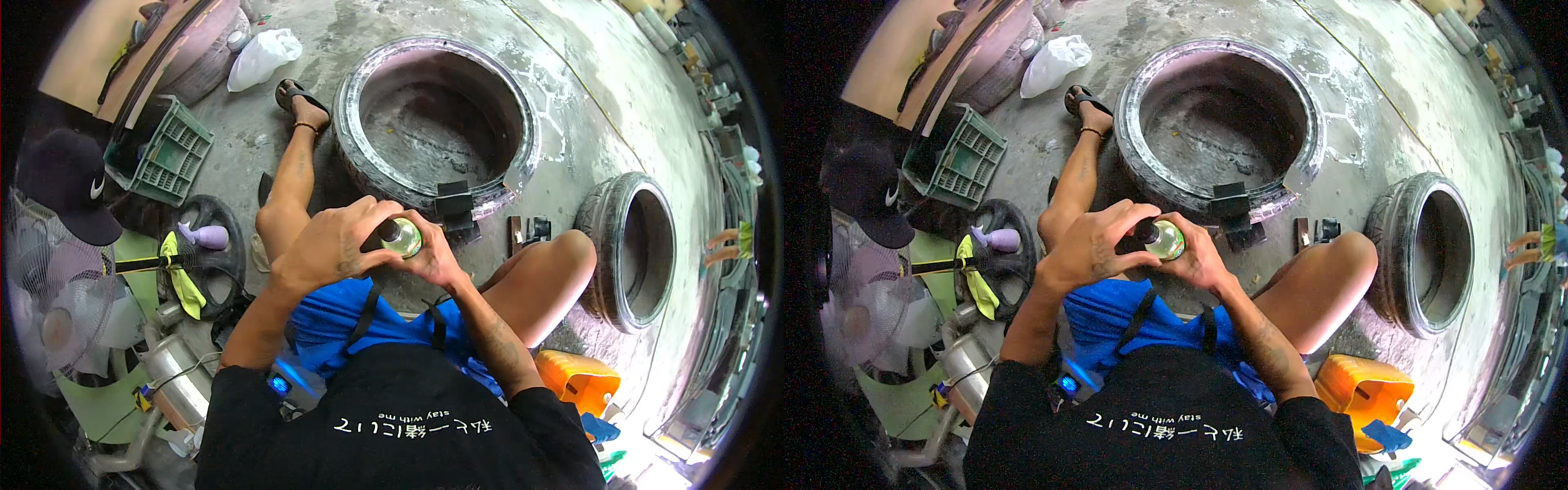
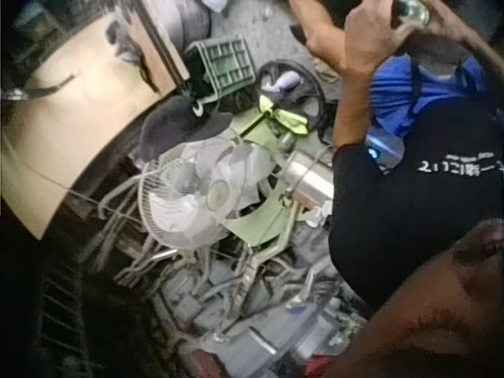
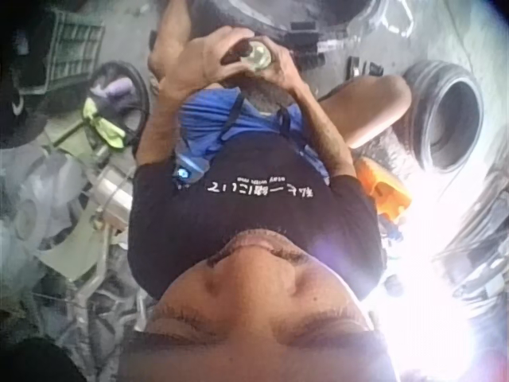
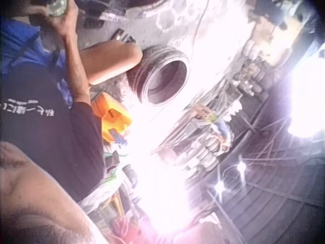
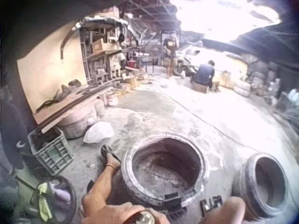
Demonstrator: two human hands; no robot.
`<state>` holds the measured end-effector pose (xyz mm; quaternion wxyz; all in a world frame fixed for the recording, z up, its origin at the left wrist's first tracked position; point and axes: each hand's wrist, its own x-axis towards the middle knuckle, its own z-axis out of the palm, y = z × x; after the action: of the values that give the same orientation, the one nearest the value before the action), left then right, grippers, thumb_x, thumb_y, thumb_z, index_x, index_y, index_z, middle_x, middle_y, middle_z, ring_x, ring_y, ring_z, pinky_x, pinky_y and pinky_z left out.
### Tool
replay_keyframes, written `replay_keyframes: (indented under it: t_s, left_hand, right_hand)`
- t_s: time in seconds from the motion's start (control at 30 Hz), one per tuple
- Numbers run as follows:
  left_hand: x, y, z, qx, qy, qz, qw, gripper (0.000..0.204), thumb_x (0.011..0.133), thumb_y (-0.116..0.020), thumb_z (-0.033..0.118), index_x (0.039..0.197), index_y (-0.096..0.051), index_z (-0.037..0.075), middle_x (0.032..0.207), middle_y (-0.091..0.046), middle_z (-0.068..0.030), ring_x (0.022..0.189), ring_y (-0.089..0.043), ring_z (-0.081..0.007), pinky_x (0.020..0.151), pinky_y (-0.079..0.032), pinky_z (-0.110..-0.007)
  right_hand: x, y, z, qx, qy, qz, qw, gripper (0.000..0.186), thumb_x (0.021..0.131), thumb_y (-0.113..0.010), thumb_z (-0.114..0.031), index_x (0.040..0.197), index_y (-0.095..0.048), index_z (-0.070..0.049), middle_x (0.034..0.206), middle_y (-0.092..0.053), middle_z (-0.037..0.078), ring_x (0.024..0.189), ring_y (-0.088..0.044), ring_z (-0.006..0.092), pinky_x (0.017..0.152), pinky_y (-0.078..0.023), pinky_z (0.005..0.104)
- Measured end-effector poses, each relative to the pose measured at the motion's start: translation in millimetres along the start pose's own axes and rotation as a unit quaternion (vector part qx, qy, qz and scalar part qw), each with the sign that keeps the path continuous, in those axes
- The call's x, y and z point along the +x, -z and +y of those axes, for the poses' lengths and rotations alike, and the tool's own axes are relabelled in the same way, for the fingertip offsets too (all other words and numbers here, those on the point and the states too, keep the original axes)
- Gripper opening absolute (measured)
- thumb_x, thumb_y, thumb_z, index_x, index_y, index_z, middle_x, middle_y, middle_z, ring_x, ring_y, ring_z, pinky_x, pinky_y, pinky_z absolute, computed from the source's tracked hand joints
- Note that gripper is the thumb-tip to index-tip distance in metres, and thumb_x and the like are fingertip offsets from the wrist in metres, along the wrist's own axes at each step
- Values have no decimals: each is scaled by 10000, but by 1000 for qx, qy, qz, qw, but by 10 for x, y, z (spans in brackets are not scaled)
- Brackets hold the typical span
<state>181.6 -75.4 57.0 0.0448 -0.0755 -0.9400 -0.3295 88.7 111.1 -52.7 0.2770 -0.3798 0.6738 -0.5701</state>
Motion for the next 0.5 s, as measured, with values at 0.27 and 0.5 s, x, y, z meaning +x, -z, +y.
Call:
replay_keyframes:
  t_s: [0.27,0.5]
  left_hand:
    - [43,-94,-201,-55,-65,-20,996,322,900,-697,236,1093,-566,14,949,-594,-166,828,-632,-376,721,-518,-446]
    - [141,-285,-276,126,-84,-6,988,324,897,-649,350,884,-613,28,792,-596,-154,654,-651,-342,556,-522,-429]
  right_hand:
    - [37,-33,-25,33,-28,5,999,610,663,-849,-100,1206,-575,-60,1012,-685,115,954,-668,185,849,-522,338]
    - [18,-12,-26,-12,-7,-5,1000,600,662,-850,-111,1198,-583,-70,997,-680,114,930,-671,215,842,-524,349]
